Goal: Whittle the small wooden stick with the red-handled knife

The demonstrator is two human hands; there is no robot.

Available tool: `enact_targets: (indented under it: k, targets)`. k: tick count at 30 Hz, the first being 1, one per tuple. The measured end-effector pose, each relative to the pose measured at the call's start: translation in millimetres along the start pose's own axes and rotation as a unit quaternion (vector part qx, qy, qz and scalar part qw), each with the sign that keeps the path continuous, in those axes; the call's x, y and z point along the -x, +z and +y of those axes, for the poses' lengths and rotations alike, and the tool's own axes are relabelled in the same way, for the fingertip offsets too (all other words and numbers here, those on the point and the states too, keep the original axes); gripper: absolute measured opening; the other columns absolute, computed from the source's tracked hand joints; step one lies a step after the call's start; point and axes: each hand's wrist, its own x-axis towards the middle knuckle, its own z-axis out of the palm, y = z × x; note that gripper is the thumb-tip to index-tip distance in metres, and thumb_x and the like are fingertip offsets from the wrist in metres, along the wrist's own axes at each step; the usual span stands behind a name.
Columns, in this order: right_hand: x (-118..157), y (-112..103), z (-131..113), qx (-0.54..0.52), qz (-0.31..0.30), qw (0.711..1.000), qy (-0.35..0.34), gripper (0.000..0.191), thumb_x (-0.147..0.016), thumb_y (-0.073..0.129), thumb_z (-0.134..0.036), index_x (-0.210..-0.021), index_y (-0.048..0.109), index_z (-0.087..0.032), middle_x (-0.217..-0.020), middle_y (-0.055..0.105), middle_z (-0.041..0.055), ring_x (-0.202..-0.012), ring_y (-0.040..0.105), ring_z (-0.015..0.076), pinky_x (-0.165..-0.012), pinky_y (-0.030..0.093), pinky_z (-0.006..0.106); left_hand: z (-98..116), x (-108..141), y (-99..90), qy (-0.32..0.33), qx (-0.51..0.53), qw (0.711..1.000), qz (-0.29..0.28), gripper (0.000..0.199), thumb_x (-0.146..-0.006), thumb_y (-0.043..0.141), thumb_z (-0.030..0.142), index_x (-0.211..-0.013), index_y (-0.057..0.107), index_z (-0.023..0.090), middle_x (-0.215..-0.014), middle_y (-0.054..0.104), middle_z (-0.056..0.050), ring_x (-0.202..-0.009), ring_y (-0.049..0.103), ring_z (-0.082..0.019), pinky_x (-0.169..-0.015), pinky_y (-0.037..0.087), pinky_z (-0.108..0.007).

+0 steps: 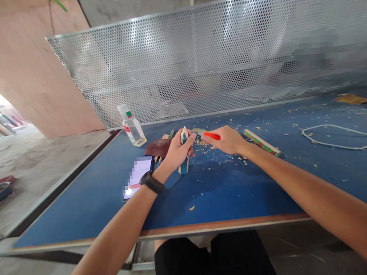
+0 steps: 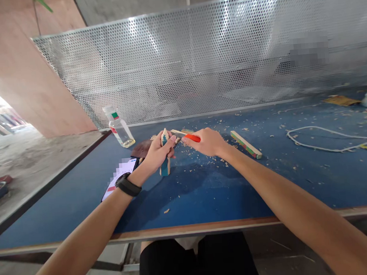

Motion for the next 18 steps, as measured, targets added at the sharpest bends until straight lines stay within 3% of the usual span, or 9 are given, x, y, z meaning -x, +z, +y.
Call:
enact_targets:
  k: [6,11,15,18]
  targets:
    - [-2.0,1.9,2.9,-0.019,0.016,1.000,0.003,0.073,-0.095,0.044,-0.088,-0.061,0.050,-0.024,-0.058,0.054,0.0028,-0.055,0.044,0.0167,-0.057,0.026,0.036,-0.5,0.6,-0.3,-0.007,0.020,1.000,-0.007,0.029,-0.099,0.069,0.042,-0.099,0.045,0.025,-0.072,0.044,0.009,-0.046,0.042,-0.005,-0.050,0.048,-0.023]
    - [-1.8,2.0,2.6,-0.037,0.036,0.999,-0.010,0.072,-0.096,0.044,-0.087,-0.061,0.045,-0.024,-0.057,0.050,0.0011,-0.055,0.040,0.0156,-0.057,0.025,0.036,4.8,2.0,-0.1,-0.052,0.068,0.996,0.005,0.028,-0.095,0.070,0.037,-0.096,0.045,0.024,-0.075,0.050,0.007,-0.049,0.046,-0.007,-0.049,0.045,-0.024]
    - [-0.7,0.7,1.2,-0.061,0.032,0.997,-0.033,0.069,-0.099,0.044,-0.083,-0.062,0.044,-0.024,-0.057,0.048,-0.0002,-0.055,0.037,0.0147,-0.058,0.025,0.035,8.9,1.2,-1.0,-0.092,0.104,0.990,0.019,0.019,-0.098,0.059,0.038,-0.097,0.055,0.020,-0.078,0.054,0.002,-0.054,0.049,-0.010,-0.052,0.047,-0.027]
    - [-1.1,1.4,2.4,-0.076,0.024,0.995,-0.058,0.068,-0.099,0.045,-0.082,-0.063,0.046,-0.024,-0.057,0.047,-0.0005,-0.056,0.038,0.0150,-0.059,0.025,0.036,6.2,-1.3,-0.7,-0.084,0.081,0.993,0.030,0.019,-0.100,0.055,0.037,-0.097,0.060,0.019,-0.076,0.054,0.000,-0.061,0.052,-0.012,-0.058,0.049,-0.027]
